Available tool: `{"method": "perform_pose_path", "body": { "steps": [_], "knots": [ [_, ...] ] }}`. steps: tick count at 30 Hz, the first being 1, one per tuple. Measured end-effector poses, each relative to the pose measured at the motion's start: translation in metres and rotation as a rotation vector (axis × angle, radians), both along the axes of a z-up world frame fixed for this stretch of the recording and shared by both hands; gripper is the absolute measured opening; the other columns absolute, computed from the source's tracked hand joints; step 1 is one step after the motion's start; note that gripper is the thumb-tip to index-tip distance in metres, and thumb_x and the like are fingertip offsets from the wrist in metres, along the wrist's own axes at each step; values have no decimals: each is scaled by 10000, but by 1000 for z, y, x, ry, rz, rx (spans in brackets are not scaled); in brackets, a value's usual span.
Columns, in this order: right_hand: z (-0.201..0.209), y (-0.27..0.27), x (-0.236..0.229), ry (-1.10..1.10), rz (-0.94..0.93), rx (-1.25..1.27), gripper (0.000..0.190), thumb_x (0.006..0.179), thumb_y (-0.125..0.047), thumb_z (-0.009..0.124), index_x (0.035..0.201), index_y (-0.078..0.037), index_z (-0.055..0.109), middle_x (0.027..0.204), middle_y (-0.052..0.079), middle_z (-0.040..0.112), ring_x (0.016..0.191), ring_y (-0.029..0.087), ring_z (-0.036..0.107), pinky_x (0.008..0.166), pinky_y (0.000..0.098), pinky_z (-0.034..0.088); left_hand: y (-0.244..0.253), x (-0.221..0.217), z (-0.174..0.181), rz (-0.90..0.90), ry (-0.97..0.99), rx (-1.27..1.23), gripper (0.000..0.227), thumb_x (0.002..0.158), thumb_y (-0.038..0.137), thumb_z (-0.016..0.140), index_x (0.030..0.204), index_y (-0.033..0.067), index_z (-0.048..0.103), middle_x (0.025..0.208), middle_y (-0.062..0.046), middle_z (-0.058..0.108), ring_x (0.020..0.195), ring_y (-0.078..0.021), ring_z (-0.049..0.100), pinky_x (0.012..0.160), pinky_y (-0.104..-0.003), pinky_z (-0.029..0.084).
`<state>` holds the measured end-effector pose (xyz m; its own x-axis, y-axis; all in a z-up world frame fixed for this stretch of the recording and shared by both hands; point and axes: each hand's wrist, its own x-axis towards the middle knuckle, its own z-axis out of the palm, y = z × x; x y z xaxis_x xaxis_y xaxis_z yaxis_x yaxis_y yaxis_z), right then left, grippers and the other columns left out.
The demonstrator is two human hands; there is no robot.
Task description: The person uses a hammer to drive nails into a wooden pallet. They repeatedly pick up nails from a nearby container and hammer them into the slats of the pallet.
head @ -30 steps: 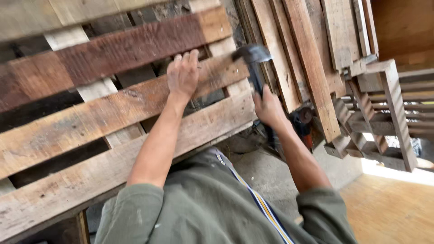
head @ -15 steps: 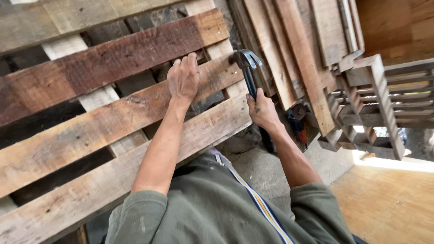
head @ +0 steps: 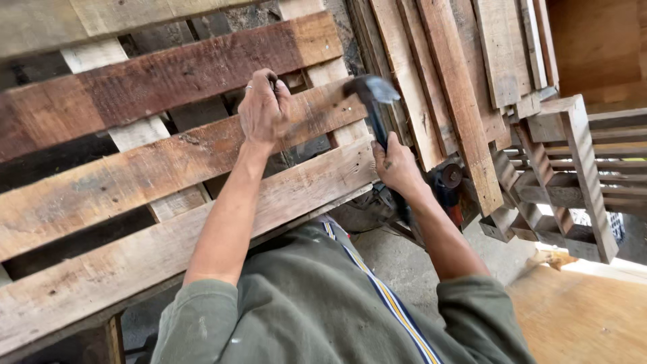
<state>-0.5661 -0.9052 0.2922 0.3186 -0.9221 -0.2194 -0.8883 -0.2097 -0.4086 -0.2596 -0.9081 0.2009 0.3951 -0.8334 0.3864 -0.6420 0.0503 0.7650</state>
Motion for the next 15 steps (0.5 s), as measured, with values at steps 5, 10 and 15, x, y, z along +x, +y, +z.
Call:
{"method": "perform_pose_path", "body": {
  "steps": [5,10,15],
  "knots": [
    [-27,-8,-27,-129,4,17,301,1030,-258,602,1035,20,487,715,335,625,690,537,637,569,577,478,-3,2,0,23,-28,30,91,1170,169,515,1172,78,512,916,-110,620,775,-238,619,662,-378,536],
    [-28,-15,-33,-240,20,32,303,1054,-259,603,1003,15,483,685,302,618,644,512,633,529,549,457,-27,23,14,87,820,261,205,1101,220,556,1184,45,623,908,-67,669,687,-103,573,553,-241,503],
    [-30,-24,-41,-294,-21,183,312,1032,-283,579,990,9,480,644,277,624,590,468,653,506,528,461,-57,15,36,14,1230,321,303,1021,228,515,1192,29,666,837,-10,666,604,-70,556,464,-208,472]
  ]
}}
